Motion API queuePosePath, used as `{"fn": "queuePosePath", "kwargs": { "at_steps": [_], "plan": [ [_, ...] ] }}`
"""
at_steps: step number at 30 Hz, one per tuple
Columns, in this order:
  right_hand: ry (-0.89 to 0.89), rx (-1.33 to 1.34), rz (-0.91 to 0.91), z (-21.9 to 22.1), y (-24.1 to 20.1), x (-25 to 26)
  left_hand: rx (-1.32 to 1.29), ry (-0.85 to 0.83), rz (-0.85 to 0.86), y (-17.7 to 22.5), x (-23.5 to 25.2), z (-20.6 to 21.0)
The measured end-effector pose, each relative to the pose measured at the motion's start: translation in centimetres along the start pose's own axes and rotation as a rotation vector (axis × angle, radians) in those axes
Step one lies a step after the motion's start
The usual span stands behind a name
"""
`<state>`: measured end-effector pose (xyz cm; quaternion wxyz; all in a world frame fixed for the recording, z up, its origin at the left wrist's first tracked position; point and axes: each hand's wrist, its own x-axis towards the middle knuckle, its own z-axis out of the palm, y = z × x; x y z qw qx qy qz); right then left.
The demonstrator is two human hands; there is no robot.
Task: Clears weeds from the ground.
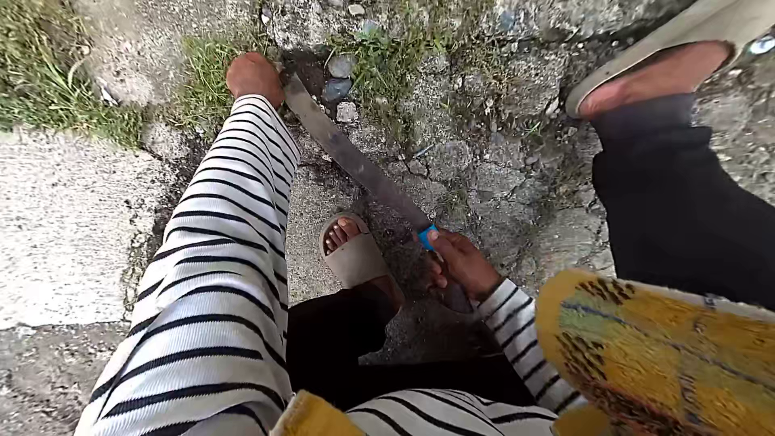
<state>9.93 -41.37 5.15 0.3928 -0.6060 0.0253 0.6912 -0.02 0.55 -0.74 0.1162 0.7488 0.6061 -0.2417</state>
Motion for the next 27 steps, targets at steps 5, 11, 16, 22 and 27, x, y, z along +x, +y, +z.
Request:
{"fn": "queuePosePath", "kwargs": {
  "at_steps": [5, 11, 16, 22, 27],
  "plan": [
    [-0.013, -0.243, -0.043, -1.8, -1.3, 1.3, -0.072, -0.027, 0.162, -2.5, 1.9, -0.7],
    [0.090, -0.761, -0.231, -0.5, -2.4, -2.1, -0.245, 0.000, 0.069, -3.0, 1.7, -0.4],
    [-0.127, -0.235, 0.064, -3.4, -2.5, -2.0, -0.303, -0.005, 0.040, -3.5, 2.1, 0.1],
    [-0.094, -0.152, 0.043, 0.1, -0.6, -1.4, -0.125, -0.041, 0.063, -4.3, 3.3, -1.0],
    [0.020, -0.115, 0.049, 1.2, -1.3, -2.0, -0.267, -0.053, 0.049, -4.3, 3.0, -1.5]
  ]
}}
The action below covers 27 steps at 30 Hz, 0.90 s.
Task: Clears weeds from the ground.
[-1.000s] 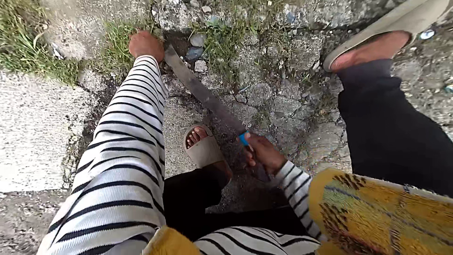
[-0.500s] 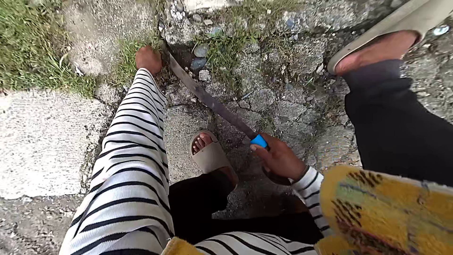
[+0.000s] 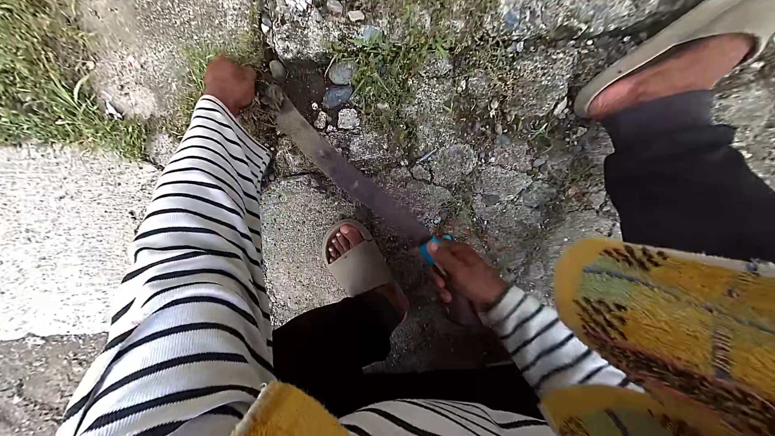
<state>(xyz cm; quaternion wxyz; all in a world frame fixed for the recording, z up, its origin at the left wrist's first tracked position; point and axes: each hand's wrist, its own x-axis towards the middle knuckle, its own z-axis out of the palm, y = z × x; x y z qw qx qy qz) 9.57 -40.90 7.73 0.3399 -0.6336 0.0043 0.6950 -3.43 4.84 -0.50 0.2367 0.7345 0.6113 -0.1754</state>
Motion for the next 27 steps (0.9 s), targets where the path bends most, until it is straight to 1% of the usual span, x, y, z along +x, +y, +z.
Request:
{"fn": "queuePosePath", "kwargs": {
  "at_steps": [2, 4, 6, 8, 10, 12, 13, 15, 18, 20, 21, 24, 27],
  "plan": [
    [0.023, 0.028, -0.050, 0.0, 0.8, 0.6, -0.159, 0.040, -0.039, -0.5, 0.0, 0.2],
    [0.016, 0.035, -0.068, -0.7, 1.7, 0.8, -0.249, 0.046, -0.062, -0.9, -0.1, 0.6],
    [-0.002, 0.015, -0.068, -1.7, 2.1, 1.7, -0.353, 0.086, -0.086, -1.3, -0.1, 1.4],
    [-0.003, -0.029, -0.093, -2.3, 2.1, 2.4, -0.391, 0.135, -0.094, -1.2, 0.1, 1.6],
    [0.056, -0.180, -0.159, -2.3, 1.8, 2.1, -0.329, 0.194, -0.094, -0.4, -1.0, 2.2],
    [0.093, -0.357, -0.223, -1.9, 1.1, 2.0, -0.266, 0.267, -0.038, 0.1, -2.9, 2.7],
    [0.082, -0.388, -0.227, -1.7, 0.6, 2.2, -0.245, 0.282, 0.003, 0.5, -3.5, 2.6],
    [0.040, -0.345, -0.212, -1.6, 0.4, 2.1, -0.175, 0.260, 0.037, 1.4, -3.5, 2.4],
    [-0.032, -0.169, -0.135, -1.7, 1.2, 1.4, 0.002, 0.169, -0.051, 2.9, -2.8, 1.5],
    [-0.059, -0.101, -0.078, -1.6, 1.5, 1.8, 0.116, 0.113, -0.124, 3.6, -2.7, 1.0],
    [-0.064, -0.089, -0.068, -1.5, 1.2, 2.3, 0.157, 0.091, -0.132, 4.0, -2.5, 0.9],
    [-0.046, -0.076, -0.071, -0.9, 1.0, 3.0, 0.280, 0.028, -0.035, 4.5, -1.8, 0.7],
    [-0.029, -0.156, -0.099, -1.0, 0.9, 3.2, 0.366, 0.003, 0.006, 4.4, -1.8, 1.0]
  ]
}}
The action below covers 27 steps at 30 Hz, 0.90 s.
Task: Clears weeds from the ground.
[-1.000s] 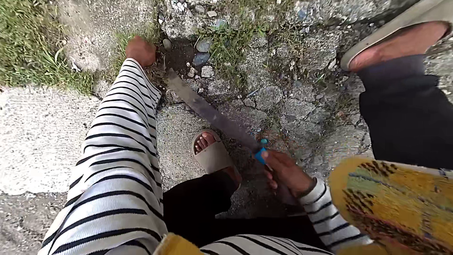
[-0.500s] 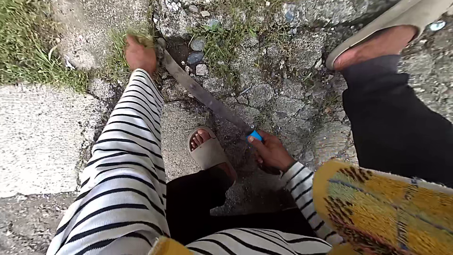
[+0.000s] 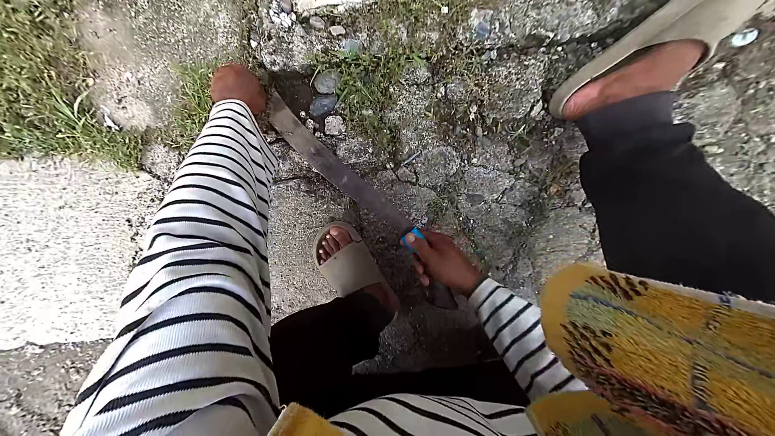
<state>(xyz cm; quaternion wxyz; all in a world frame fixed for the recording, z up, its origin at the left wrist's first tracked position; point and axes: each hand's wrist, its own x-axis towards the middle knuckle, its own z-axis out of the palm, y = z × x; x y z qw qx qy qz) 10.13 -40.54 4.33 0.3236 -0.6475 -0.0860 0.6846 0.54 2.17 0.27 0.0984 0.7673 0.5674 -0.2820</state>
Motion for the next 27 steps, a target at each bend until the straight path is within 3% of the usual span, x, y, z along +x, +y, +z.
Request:
{"fn": "queuePosePath", "kwargs": {
  "at_steps": [7, 12, 15, 17, 20, 22, 25, 27],
  "plan": [
    [-0.109, 0.081, 0.004, -0.6, 0.0, 0.1, 0.020, -0.013, 0.054, -1.2, 0.8, -0.3],
    [0.146, -0.569, -0.177, 0.4, -0.4, -0.3, -0.188, 0.038, 0.000, -2.4, 1.1, 0.7],
    [0.305, -0.800, -0.321, 1.6, -0.9, -1.2, -0.308, 0.080, -0.033, -3.4, 1.2, 1.2],
    [0.248, -0.721, -0.268, 1.4, -2.1, -1.6, -0.363, 0.096, -0.048, -3.7, 1.3, 1.8],
    [-0.002, -0.207, -0.058, -0.8, -3.4, -0.9, -0.491, 0.096, -0.095, -4.4, 1.2, 2.7],
    [-0.104, 0.029, -0.002, -2.2, -3.0, 0.3, -0.717, 0.126, -0.155, -5.2, 0.8, 3.3],
    [-0.060, -0.057, -0.050, -2.5, -2.1, 1.5, -0.959, 0.199, -0.290, -5.9, 0.2, 3.8],
    [-0.014, -0.170, -0.073, -2.4, -1.7, 2.0, -0.842, 0.266, -0.326, -5.8, 0.1, 3.5]
  ]
}}
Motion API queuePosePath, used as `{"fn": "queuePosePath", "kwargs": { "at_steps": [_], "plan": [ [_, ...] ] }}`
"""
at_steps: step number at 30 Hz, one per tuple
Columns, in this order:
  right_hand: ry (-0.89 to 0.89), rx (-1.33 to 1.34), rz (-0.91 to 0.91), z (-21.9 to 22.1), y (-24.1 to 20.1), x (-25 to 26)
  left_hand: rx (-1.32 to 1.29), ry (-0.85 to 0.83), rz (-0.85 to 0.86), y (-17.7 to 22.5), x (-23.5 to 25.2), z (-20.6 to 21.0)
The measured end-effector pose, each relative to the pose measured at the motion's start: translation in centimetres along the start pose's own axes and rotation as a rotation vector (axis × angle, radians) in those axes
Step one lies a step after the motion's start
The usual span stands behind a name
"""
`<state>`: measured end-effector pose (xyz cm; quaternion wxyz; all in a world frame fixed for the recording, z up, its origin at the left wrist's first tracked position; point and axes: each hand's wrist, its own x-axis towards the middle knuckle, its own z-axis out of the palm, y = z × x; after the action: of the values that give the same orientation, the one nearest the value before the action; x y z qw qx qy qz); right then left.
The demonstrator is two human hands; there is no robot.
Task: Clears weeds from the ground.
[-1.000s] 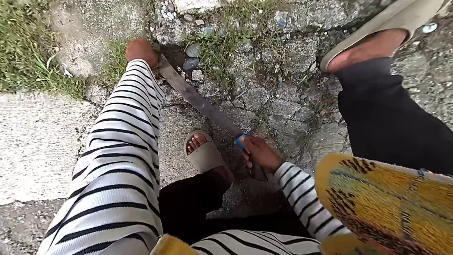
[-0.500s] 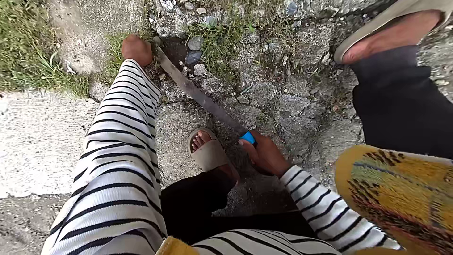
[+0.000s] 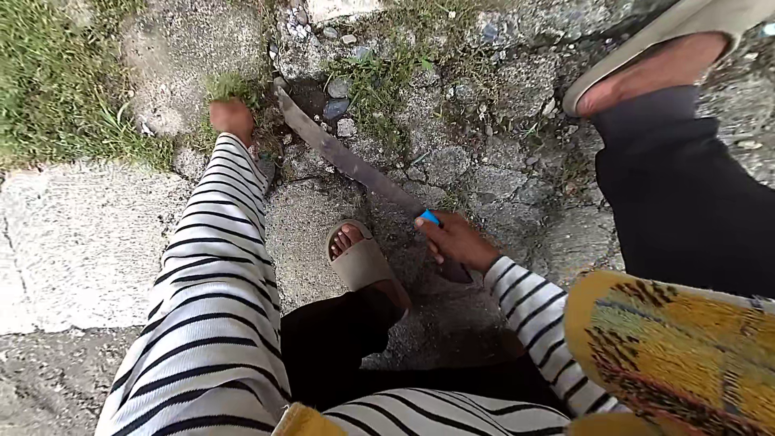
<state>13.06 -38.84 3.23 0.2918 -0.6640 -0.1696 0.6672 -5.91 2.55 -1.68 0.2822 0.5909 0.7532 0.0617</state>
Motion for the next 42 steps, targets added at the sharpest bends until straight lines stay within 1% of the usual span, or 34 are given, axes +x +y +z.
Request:
{"fn": "queuePosePath", "kwargs": {
  "at_steps": [2, 4, 5, 6, 9, 11, 13, 17, 19, 21, 23, 26, 27, 29, 31, 32, 33, 35, 36, 37, 38, 40, 42],
  "plan": [
    [-0.011, -0.010, 0.012, -0.3, 0.1, 0.3, 0.159, 0.019, 0.129, 0.9, -0.4, -0.2],
    [-0.029, 0.005, 0.024, -0.6, -0.3, 0.2, 0.294, -0.018, 0.259, 2.0, -0.9, 0.7],
    [-0.022, -0.023, 0.018, -0.6, -0.6, 0.1, 0.373, -0.035, 0.286, 2.5, -1.0, 1.3],
    [0.006, -0.094, 0.001, -0.4, -1.0, 0.0, 0.453, -0.045, 0.275, 3.0, -1.1, 1.9],
    [0.132, -0.454, -0.062, 0.3, -2.0, -0.6, 0.598, -0.076, 0.216, 4.3, -1.5, 2.5],
    [0.134, -0.525, -0.058, 0.5, -2.4, -0.7, 0.721, -0.124, 0.225, 4.7, -1.5, 2.0],
    [0.074, -0.419, -0.048, 0.4, -2.2, -0.5, 0.803, -0.160, 0.245, 5.2, -1.2, 1.8],
    [-0.111, 0.129, 0.082, 1.9, -0.8, -0.7, 0.812, -0.168, 0.262, 5.3, -0.5, 1.3],
    [-0.136, 0.263, 0.105, 2.9, -0.4, -0.8, 0.768, -0.168, 0.267, 5.3, 0.3, 0.9],
    [-0.160, 0.339, 0.131, 3.4, -0.8, -1.3, 0.708, -0.164, 0.269, 4.9, 1.0, 0.6],
    [-0.138, 0.311, 0.136, 3.3, -1.5, -2.2, 0.659, -0.166, 0.273, 4.4, 1.0, 0.6],
    [-0.020, 0.081, 0.064, 3.1, -2.1, -3.4, 0.606, -0.158, 0.272, 4.2, 1.0, 0.5],
    [-0.007, 0.056, 0.068, 3.3, -2.2, -3.6, 0.597, -0.164, 0.264, 4.0, 1.1, 0.3],
    [-0.018, 0.091, 0.114, 3.6, -2.5, -3.7, 0.557, -0.180, 0.247, 3.8, 1.2, 0.1],
    [-0.028, 0.178, 0.171, 3.7, -2.7, -3.8, 0.477, -0.156, 0.234, 3.4, 1.0, 0.1],
    [-0.022, 0.203, 0.180, 3.8, -2.6, -3.7, 0.435, -0.118, 0.249, 3.3, 0.6, 0.2],
    [-0.012, 0.206, 0.173, 3.8, -2.4, -3.6, 0.419, -0.088, 0.301, 3.3, 0.4, 0.3],
    [0.015, 0.153, 0.124, 3.6, -1.8, -3.8, 0.484, -0.100, 0.468, 3.1, 0.0, 0.5],
    [0.031, 0.125, 0.105, 3.4, -1.6, -4.3, 0.542, -0.121, 0.522, 3.0, 0.0, 0.7],
    [0.047, 0.110, 0.100, 3.2, -1.3, -5.1, 0.605, -0.138, 0.539, 3.0, -0.1, 1.0],
    [0.072, 0.105, 0.101, 3.0, -1.1, -6.0, 0.662, -0.139, 0.524, 3.2, -0.3, 1.4],
    [0.135, 0.128, 0.114, 2.5, -0.4, -7.7, 0.756, -0.130, 0.431, 4.2, -0.5, 2.4],
    [0.158, 0.180, 0.129, 2.5, 0.2, -8.8, 0.844, -0.134, 0.339, 5.1, -0.8, 3.1]
  ]
}}
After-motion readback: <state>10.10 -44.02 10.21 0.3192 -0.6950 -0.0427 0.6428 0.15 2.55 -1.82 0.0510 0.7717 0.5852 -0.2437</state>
